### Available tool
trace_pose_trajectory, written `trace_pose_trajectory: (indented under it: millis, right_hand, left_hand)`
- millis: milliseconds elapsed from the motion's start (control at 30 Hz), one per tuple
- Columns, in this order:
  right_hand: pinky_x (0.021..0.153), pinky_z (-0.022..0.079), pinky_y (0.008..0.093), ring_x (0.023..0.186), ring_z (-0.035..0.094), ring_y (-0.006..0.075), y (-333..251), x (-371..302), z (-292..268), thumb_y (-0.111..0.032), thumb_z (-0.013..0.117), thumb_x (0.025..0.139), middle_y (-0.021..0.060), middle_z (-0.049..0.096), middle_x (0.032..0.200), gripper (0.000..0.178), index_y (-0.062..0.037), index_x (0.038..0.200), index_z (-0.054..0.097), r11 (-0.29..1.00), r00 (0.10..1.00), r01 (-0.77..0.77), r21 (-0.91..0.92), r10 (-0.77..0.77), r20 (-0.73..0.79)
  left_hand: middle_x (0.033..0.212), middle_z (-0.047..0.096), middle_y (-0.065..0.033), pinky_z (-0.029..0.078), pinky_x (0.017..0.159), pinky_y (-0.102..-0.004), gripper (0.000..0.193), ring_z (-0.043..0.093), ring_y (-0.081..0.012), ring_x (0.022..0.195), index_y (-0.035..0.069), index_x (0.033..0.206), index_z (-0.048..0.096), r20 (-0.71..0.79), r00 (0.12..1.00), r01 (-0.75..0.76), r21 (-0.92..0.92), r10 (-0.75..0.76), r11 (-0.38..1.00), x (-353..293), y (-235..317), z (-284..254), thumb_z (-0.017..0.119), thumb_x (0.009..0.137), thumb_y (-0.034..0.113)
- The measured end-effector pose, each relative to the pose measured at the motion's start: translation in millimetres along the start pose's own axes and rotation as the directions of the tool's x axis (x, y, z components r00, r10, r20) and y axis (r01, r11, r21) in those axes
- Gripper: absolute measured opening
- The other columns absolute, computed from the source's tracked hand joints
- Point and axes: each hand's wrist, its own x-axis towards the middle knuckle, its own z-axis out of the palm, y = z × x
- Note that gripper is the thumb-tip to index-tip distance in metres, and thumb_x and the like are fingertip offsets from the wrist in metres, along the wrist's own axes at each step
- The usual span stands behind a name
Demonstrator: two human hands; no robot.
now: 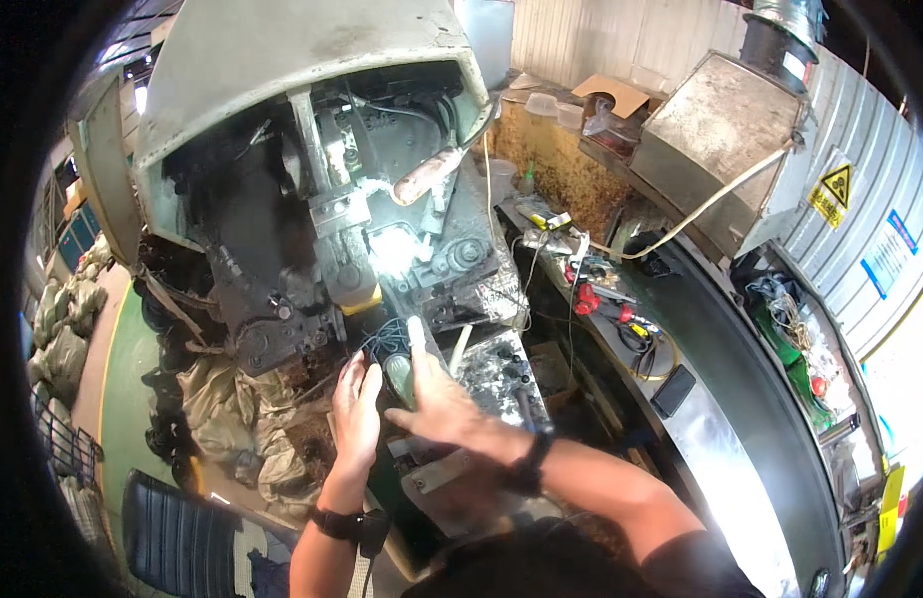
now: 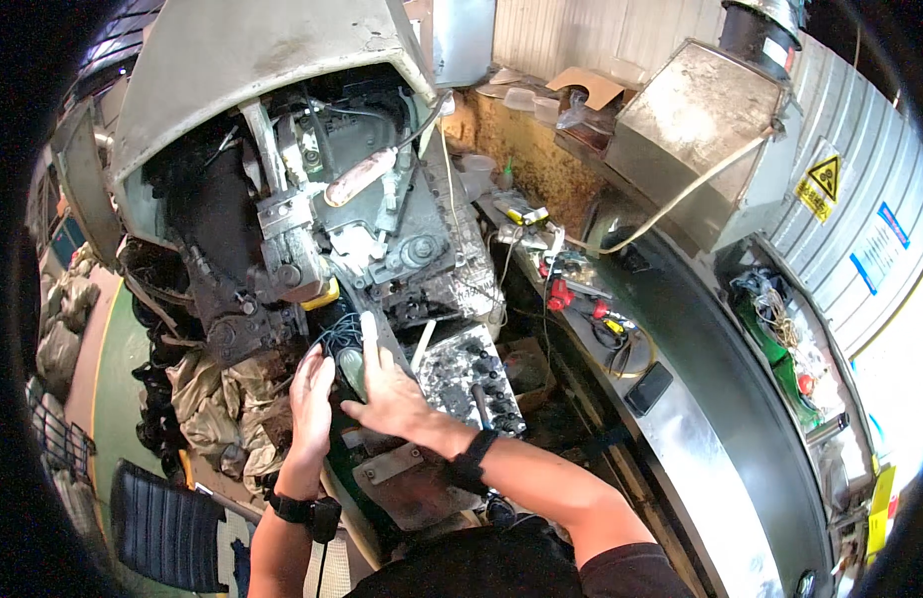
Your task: Operate a shoe lasting machine to shape the upper of the shoe and attach it to the sole.
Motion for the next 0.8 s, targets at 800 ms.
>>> trace_pose_trajectory:
  millis: [800]
  right_hand:
    - [0.102,0.048,0.0506,0.12,0.058,0.0472,-24.8,-115.6,-51.0,-0.02,0.077,0.081,0.0282,0.059,0.129,0.102,-0.0063,0.161,0.016,0.892,0.849,0.429,-0.14,-0.451,-0.274]
  left_hand:
    - [0.114,0.069,-0.0086,0.056,0.092,-0.0406,0.051,0.068,-0.0225,0.103,0.007,0.127,0.063,0.212,0.94,0.339,-0.663,-0.268,0.667,-29.5,76.4,16.4,0.062,0.098,0.049]
